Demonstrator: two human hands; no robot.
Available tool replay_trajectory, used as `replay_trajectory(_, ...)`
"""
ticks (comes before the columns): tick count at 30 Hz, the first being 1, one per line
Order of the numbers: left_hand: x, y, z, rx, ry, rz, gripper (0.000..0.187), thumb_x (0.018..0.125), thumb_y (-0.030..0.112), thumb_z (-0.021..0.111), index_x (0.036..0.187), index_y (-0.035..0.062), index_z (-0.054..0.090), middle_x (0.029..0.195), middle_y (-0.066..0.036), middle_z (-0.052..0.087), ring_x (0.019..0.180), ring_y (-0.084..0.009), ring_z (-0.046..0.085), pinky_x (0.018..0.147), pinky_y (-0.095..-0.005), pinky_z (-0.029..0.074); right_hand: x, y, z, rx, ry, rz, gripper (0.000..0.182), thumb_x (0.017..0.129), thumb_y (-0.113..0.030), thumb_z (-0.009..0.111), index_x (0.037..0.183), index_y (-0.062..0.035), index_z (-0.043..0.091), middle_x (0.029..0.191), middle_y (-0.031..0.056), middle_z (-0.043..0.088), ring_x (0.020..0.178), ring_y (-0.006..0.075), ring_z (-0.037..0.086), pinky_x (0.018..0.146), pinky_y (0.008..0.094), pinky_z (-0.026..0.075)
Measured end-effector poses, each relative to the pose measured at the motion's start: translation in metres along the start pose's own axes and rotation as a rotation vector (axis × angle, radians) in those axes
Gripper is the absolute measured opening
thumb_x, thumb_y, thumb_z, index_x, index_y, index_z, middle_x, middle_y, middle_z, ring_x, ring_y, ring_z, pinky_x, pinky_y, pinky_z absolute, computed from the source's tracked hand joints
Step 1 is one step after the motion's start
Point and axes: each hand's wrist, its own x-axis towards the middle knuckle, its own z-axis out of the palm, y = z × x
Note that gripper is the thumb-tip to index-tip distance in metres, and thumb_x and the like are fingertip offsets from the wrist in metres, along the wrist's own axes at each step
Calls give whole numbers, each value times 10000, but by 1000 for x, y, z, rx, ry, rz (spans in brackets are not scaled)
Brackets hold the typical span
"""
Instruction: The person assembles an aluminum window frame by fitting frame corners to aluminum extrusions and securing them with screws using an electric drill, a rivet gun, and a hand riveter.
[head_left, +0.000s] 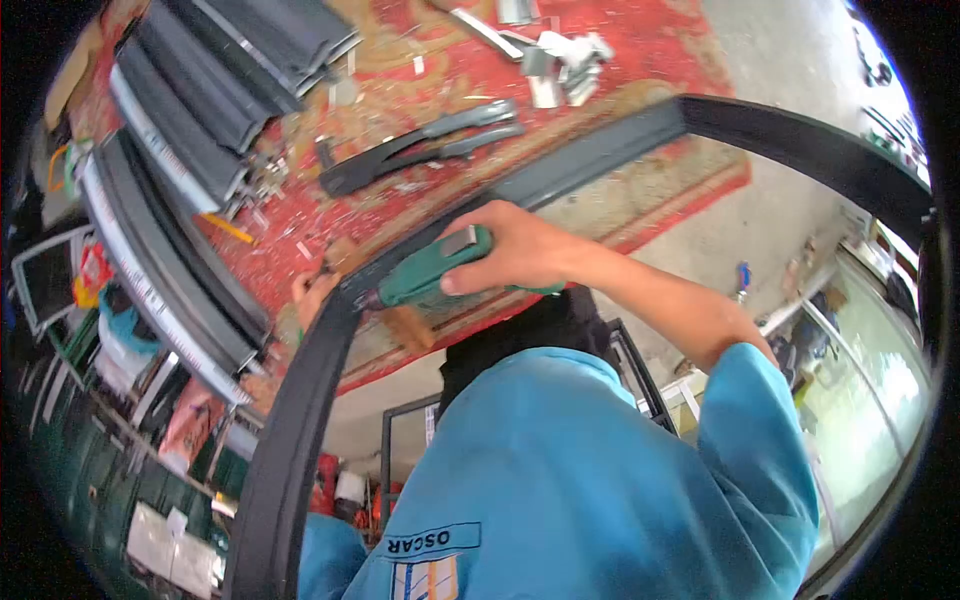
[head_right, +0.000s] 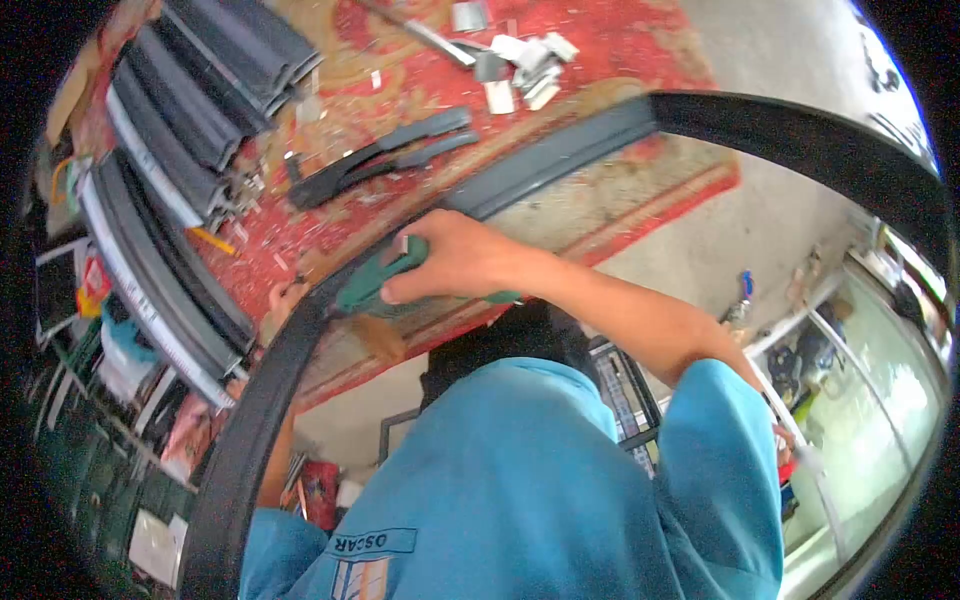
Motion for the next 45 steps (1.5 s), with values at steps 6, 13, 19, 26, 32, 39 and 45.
replay_trajectory(6,0,32,-5,228,1,302,290,697,208,815,892,81,643,748,-40,648,827,-270,601,970,-440,360,-88,21,-59,94,121,5,659,717,-374,819,1233,-6,638,1169,132,678,1088,229,624,961,362,477)
replay_trajectory(13,1,-3,2,229,126,587,538,632,294,859,1036,51,599,912,-105,607,909,-318,588,929,-470,384,-257,30,-46,247,730,150,696,729,-309,799,1305,10,571,1135,117,662,1053,203,619,928,330,486)
replay_trajectory(19,-6,35,-10,262,46,462,388,697,269,807,953,35,634,957,-185,617,953,-400,577,818,-461,462,-249,83,-26,-4,1283,-3,806,759,-194,768,1423,61,387,1152,168,618,1032,285,619,921,374,489)
replay_trajectory(26,-14,52,-15,170,116,577,559,757,265,836,1164,-18,577,1092,-205,601,1016,-375,593,903,-459,476,-125,124,-55,-539,1635,85,1008,688,-206,850,1466,78,275,1359,300,411,1248,454,452,1060,458,393)
replay_trajectory(32,-21,64,-21,172,48,418,575,773,238,826,1225,-7,569,1151,-190,609,1083,-363,594,969,-425,466,-97,125,-44,-484,1693,84,1013,703,-200,837,1477,76,244,1411,342,292,1274,487,395,1076,460,373)
replay_trajectory(39,-28,78,-29,143,5,289,622,777,244,823,1285,16,547,1236,-182,591,1158,-338,571,1011,-399,450,-99,124,-41,-366,1654,-14,1008,727,-203,803,1488,70,201,1422,345,281,1294,485,383,1091,470,357)
replay_trajectory(45,-25,78,-51,177,-85,325,638,756,193,812,1312,38,539,1289,-182,560,1190,-335,553,1025,-386,441,-104,146,-35,-489,1579,-71,1010,741,-254,796,1480,91,201,1437,346,303,1334,483,351,1125,478,315)
